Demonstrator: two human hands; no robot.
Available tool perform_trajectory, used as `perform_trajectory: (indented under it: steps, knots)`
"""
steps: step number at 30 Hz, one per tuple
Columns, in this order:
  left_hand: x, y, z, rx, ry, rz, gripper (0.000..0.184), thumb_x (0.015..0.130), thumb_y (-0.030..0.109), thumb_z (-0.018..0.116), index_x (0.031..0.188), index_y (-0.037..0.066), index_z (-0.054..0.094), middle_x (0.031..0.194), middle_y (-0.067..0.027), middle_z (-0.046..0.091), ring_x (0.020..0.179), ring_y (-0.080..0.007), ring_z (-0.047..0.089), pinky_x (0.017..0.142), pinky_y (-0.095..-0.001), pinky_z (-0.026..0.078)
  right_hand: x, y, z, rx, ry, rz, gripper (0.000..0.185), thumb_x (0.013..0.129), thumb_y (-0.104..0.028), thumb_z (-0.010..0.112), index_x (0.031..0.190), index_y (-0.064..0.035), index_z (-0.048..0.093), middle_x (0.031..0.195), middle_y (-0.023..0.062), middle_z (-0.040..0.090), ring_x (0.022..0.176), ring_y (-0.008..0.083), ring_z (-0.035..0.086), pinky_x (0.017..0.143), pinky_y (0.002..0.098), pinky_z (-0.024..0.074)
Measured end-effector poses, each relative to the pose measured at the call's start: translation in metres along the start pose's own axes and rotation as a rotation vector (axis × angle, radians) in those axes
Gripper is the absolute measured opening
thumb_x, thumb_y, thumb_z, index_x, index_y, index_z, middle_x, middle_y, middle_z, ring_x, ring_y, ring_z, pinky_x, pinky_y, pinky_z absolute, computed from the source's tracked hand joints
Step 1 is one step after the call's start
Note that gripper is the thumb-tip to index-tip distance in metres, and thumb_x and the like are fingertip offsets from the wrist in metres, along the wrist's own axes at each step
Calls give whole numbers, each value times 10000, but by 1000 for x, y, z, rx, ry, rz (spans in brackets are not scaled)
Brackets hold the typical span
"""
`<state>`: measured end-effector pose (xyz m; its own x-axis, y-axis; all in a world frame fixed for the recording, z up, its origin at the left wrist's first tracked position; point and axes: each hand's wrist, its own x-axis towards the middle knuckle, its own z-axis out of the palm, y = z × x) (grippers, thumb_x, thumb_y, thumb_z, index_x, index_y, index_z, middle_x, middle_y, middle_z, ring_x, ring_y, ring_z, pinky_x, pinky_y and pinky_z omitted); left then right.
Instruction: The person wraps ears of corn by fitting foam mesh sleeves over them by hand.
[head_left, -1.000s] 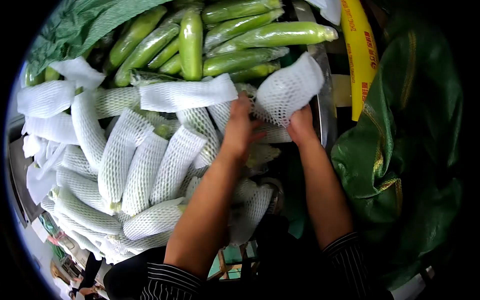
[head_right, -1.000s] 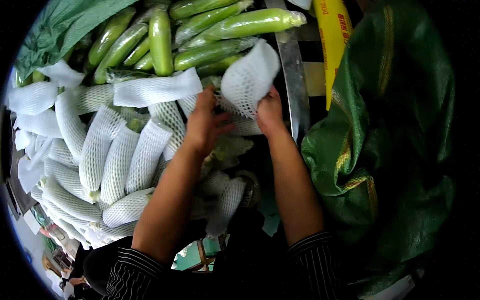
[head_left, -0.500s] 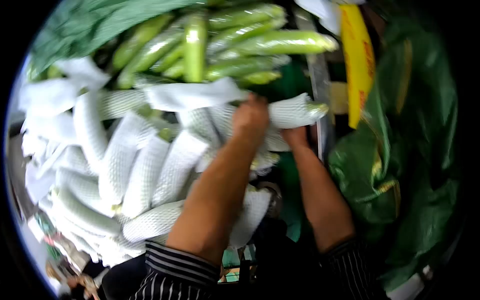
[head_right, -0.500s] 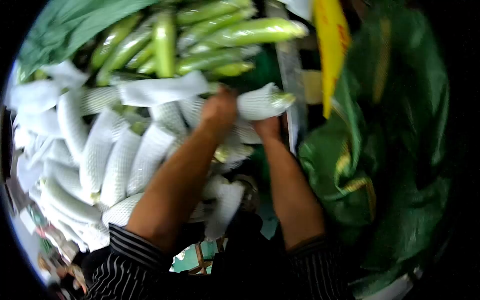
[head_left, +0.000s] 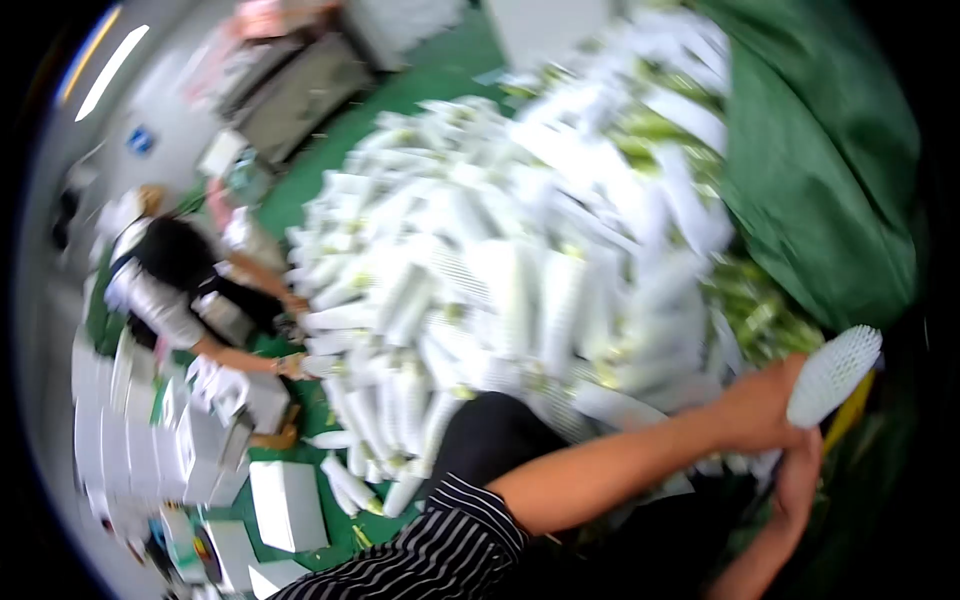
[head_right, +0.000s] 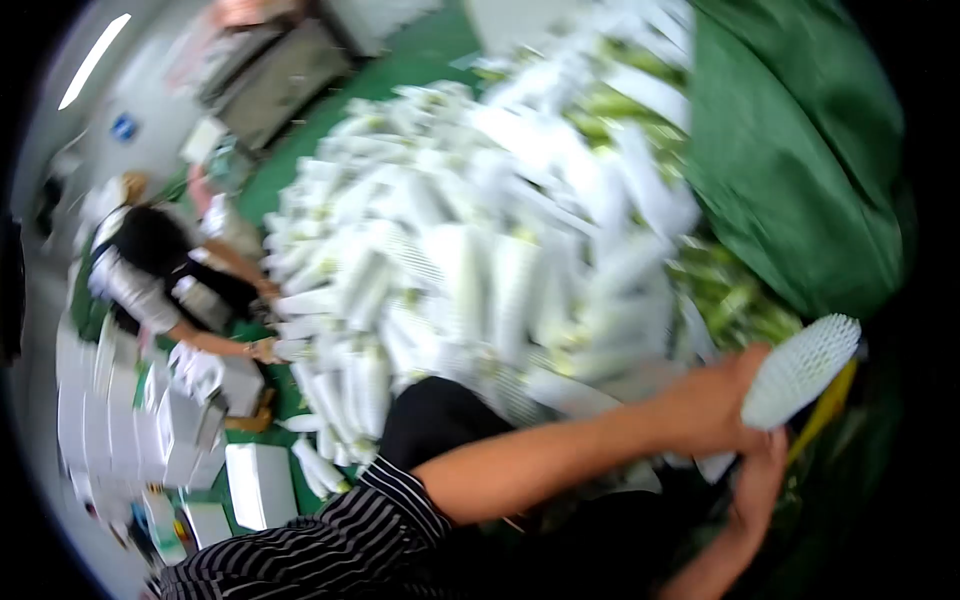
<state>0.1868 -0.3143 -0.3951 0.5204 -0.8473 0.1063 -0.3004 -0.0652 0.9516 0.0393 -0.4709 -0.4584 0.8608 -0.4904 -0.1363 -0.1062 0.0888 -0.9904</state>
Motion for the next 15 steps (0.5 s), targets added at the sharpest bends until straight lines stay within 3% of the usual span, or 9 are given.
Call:
perform_trajectory:
  steps: [3,5,6,8,9,10,13,14,15]
  knots:
    - [-106,46,-52,-371,168,64,1011,765,140,751,1564,-2,149,1426,-284,483,1334,-378,502,1105,-403,392,-53,-97,103,404,-210,-132,691,970,-158,553,1568,19,254,1518,203,432,1381,311,461,1160,426,356]
    - [-178,68,-72,-204,195,9,1059,774,103,728,1590,-20,64,1566,-269,302,1477,-344,310,1192,-390,284,-88,-97,149,441,-379,-159,879,921,-248,647,1602,-9,146,1572,203,356,1412,332,418,1181,450,324]
    - [-221,64,-69,-93,305,72,1056,800,134,735,1598,-8,59,1563,-286,282,1460,-377,318,1180,-415,305,-124,-102,202,347,-187,-7,1037,834,-304,739,1613,-30,112,1569,202,347,1408,346,415,1179,460,322]
    - [-286,59,-59,-57,402,-77,1045,841,202,744,1606,14,58,1499,-290,316,1388,-451,371,1145,-434,351,-152,-47,241,468,-286,-74,995,753,-146,677,1596,-32,161,1502,199,406,1364,350,452,1159,462,351]
    - [-315,56,-59,13,461,-103,1086,830,239,786,1607,18,59,1486,-275,320,1376,-432,390,1141,-435,357,-172,-52,260,543,-275,119,961,747,-87,624,1594,-42,173,1465,195,442,1326,349,487,1136,463,387]
    - [-336,26,-51,78,562,-67,1120,818,287,826,1610,27,77,1469,-233,370,1364,-382,415,1145,-412,353,-186,-50,276,587,-307,119,958,750,-63,618,1596,-48,169,1453,193,453,1313,346,498,1123,464,403]
    - [-393,20,-47,-501,560,-317,1132,800,278,854,1615,47,103,1468,-172,406,1372,-302,413,1154,-385,339,-216,-35,301,566,-410,195,956,762,19,601,1601,-67,153,1440,194,467,1292,337,522,1101,458,432]
    - [-403,22,-42,-410,634,-275,1114,803,249,853,1616,61,113,1468,-153,415,1370,-266,413,1153,-374,338,-222,-17,301,390,-433,150,963,802,1,640,1605,-83,117,1430,200,482,1278,315,538,1108,449,422]
    - [-411,23,-30,-329,707,-237,1099,806,220,852,1617,75,124,1468,-135,423,1367,-230,413,1152,-363,338,-225,0,298,270,-525,10,744,875,-27,633,1547,-55,316,1407,191,522,1258,279,558,1106,423,422]
